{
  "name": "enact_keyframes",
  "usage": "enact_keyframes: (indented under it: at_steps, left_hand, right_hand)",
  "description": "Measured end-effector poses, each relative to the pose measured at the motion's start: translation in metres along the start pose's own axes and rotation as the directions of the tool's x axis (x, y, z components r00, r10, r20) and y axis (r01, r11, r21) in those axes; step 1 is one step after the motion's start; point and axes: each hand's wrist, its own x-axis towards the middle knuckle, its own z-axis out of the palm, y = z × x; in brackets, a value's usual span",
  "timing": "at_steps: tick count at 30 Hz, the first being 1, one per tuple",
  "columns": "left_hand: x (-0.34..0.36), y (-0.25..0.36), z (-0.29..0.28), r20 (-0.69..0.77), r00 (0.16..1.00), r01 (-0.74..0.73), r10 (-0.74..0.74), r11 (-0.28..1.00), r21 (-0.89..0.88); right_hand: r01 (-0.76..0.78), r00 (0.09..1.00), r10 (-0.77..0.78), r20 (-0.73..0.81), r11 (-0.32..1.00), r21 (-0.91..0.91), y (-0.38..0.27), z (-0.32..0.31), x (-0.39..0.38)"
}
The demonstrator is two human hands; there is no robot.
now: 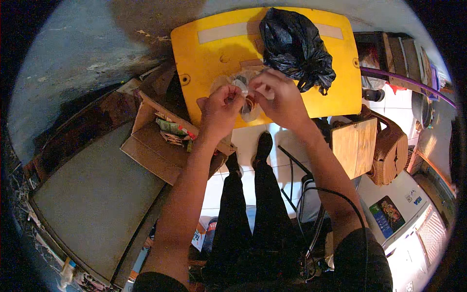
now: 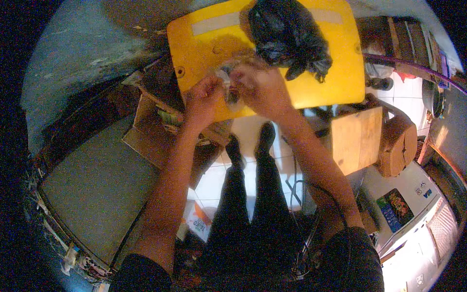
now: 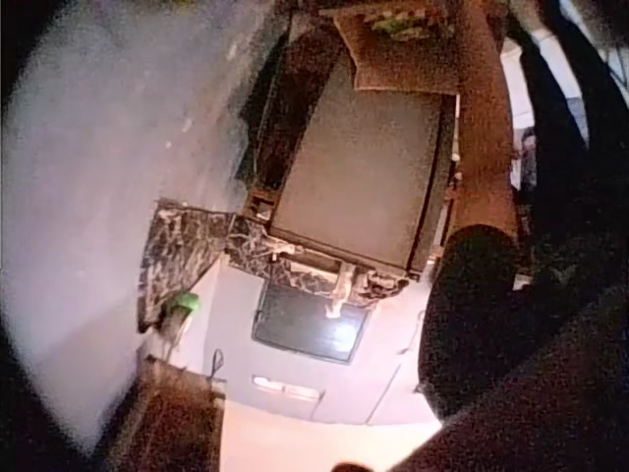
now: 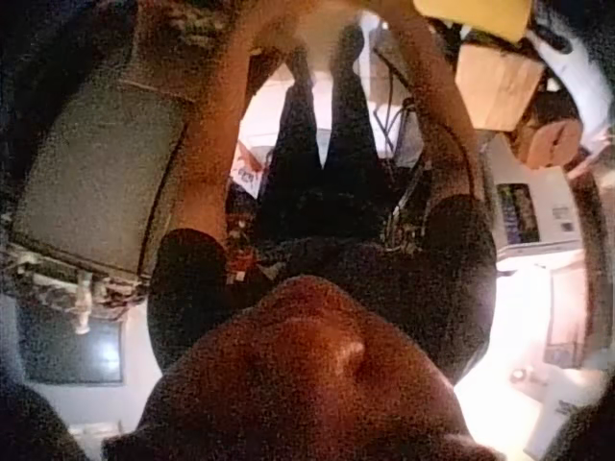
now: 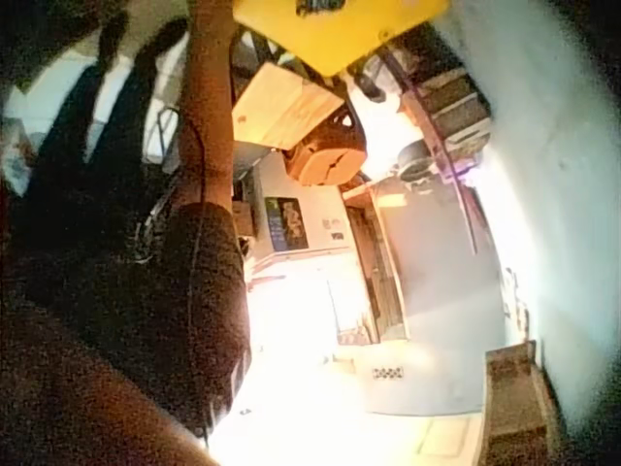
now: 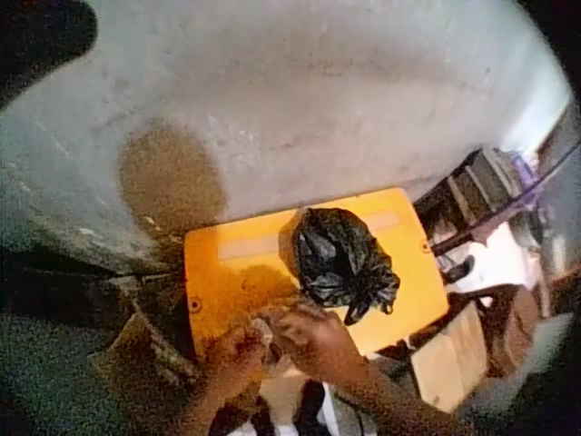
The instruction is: Moving a chair and tray of glasses, then unpacking and placing bottled drinks onto a storage shelf.
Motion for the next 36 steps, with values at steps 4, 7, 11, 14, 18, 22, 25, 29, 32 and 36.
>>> enact_keyframes:
  at_steps: [4,7,11,14,18,22,25,29,32,36]
  left_hand:
    - [0.001,0.008,-0.001,0.022,0.999,0.034,-0.034,0.999,0.015]
    - [0.000,0.014,-0.006,0.070,0.997,0.026,-0.033,0.995,0.099]
    - [0.000,0.015,-0.008,0.106,0.993,0.023,-0.045,0.979,0.204]
    - [0.003,0.011,-0.008,0.098,0.992,0.057,-0.076,0.980,0.189]
    - [0.003,0.004,-0.003,-0.011,1.000,-0.011,0.013,0.991,0.132]
    - [0.003,0.016,0.001,0.030,0.999,0.027,-0.028,0.999,0.039]
    - [0.005,0.012,-0.004,0.081,0.992,0.092,-0.095,0.995,0.042]
    - [0.002,0.024,-0.004,0.112,0.990,0.092,-0.085,0.994,-0.058]
    - [0.002,0.022,-0.006,0.102,0.992,0.067,-0.076,0.994,0.082]
    - [-0.001,0.025,-0.004,0.105,0.991,0.070,-0.082,0.991,0.113]
  right_hand:
    - [0.265,0.955,-0.297,-0.009,0.866,-0.425,-0.011,-0.011,-0.002]
    - [0.337,0.936,-0.343,0.074,0.817,-0.469,-0.014,-0.015,0.002]
    - [0.395,0.916,-0.367,0.161,0.763,-0.512,-0.012,-0.008,0.003]
    - [0.381,0.922,-0.256,0.289,0.732,-0.565,-0.008,-0.006,0.006]
    - [0.286,0.956,-0.281,0.084,0.956,-0.059,0.011,0.000,0.008]
    - [-0.055,0.992,0.011,0.123,0.932,0.358,0.020,0.004,-0.003]
    - [0.174,0.980,-0.165,-0.112,0.982,0.069,0.010,0.003,0.003]
    - [0.287,0.934,-0.344,-0.098,0.884,-0.369,-0.010,-0.003,-0.003]
    - [0.337,0.923,-0.385,-0.017,0.827,-0.451,-0.016,-0.011,-0.001]
    - [0.369,0.921,-0.375,0.103,0.758,-0.538,-0.015,-0.014,0.005]
